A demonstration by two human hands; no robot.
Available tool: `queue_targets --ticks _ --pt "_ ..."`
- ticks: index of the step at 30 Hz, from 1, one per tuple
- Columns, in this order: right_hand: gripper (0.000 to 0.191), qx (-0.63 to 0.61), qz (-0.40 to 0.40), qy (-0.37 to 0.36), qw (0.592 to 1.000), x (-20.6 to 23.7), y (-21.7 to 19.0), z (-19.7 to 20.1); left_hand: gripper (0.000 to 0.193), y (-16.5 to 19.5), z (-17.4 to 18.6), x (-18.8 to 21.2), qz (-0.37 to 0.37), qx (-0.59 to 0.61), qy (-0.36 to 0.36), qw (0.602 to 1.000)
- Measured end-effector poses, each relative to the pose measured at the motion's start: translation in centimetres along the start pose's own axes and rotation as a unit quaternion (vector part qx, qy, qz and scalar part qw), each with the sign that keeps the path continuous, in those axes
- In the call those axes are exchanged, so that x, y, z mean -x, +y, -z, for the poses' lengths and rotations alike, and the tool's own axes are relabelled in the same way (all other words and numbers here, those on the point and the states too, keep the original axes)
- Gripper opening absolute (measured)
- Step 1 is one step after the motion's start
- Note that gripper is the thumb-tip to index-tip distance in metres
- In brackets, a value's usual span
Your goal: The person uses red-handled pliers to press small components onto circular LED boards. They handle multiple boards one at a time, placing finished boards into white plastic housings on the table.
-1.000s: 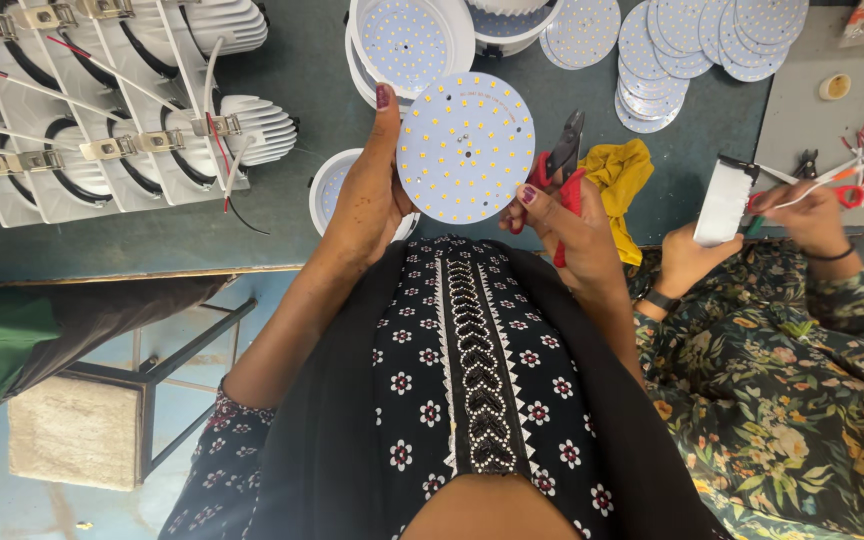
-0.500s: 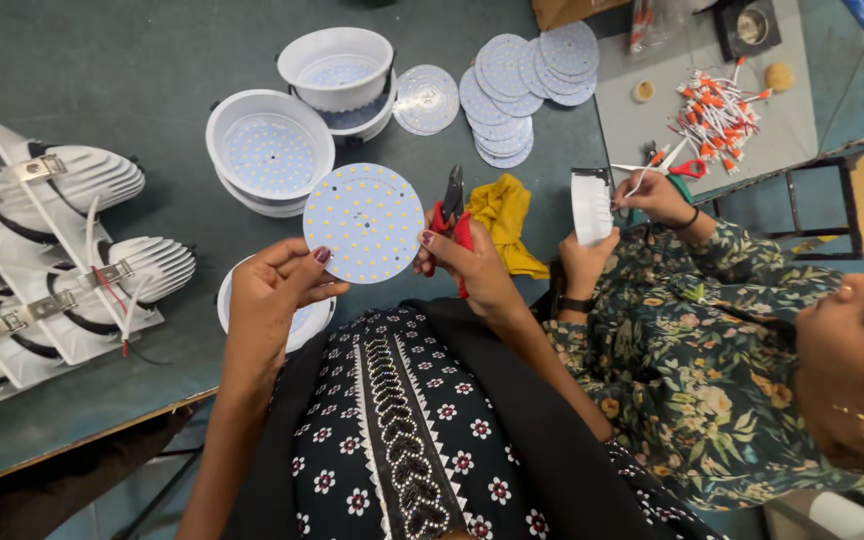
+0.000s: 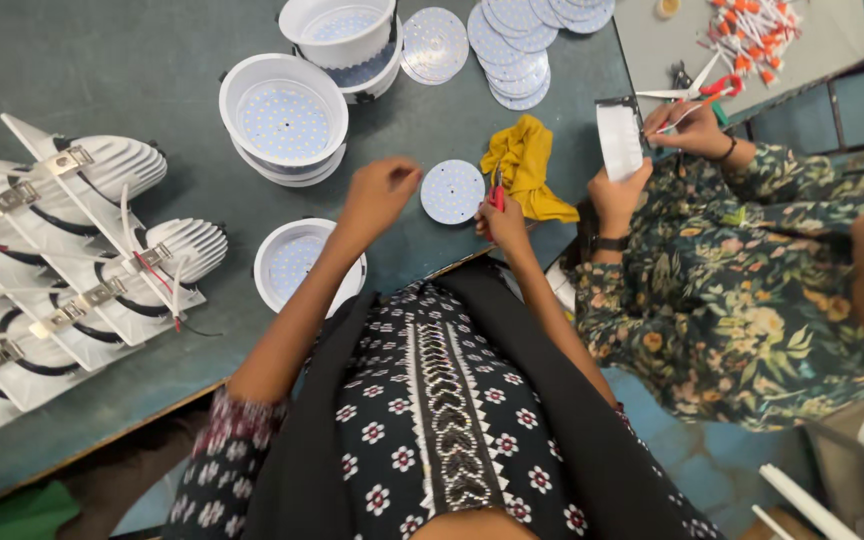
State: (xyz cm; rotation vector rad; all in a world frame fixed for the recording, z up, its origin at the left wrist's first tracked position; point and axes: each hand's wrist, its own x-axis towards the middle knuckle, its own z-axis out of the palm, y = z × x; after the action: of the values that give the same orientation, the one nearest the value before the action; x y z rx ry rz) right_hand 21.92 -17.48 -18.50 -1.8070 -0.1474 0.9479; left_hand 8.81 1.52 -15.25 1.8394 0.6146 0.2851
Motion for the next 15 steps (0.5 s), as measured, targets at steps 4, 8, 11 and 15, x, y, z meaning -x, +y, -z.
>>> queue_targets --ticks 4,8,11,15 --pt "0.017 0.138 0.087 0.133 0.978 2.1 0.1 0.0 0.036 1.0 -3.1 -6.8 -0.129 -0.12 0.08 0.981" --pt "0.02 0.147 0.051 0.136 0.978 4.4 0.2 0.2 0.052 2.7 -4.5 -10.5 -0.06 -0.154 0.07 0.984" --pt "0.024 -0.001 0.022 0.079 0.997 5.6 0.6 0.6 0.068 3.8 -4.8 -11.8 -0.064 -0.195 0.099 0.974" --pt "0.026 0.006 -0.025 0.061 0.998 6.5 1.4 1.0 0.09 4.5 -4.2 -13.0 -0.07 -0.213 0.13 0.966"
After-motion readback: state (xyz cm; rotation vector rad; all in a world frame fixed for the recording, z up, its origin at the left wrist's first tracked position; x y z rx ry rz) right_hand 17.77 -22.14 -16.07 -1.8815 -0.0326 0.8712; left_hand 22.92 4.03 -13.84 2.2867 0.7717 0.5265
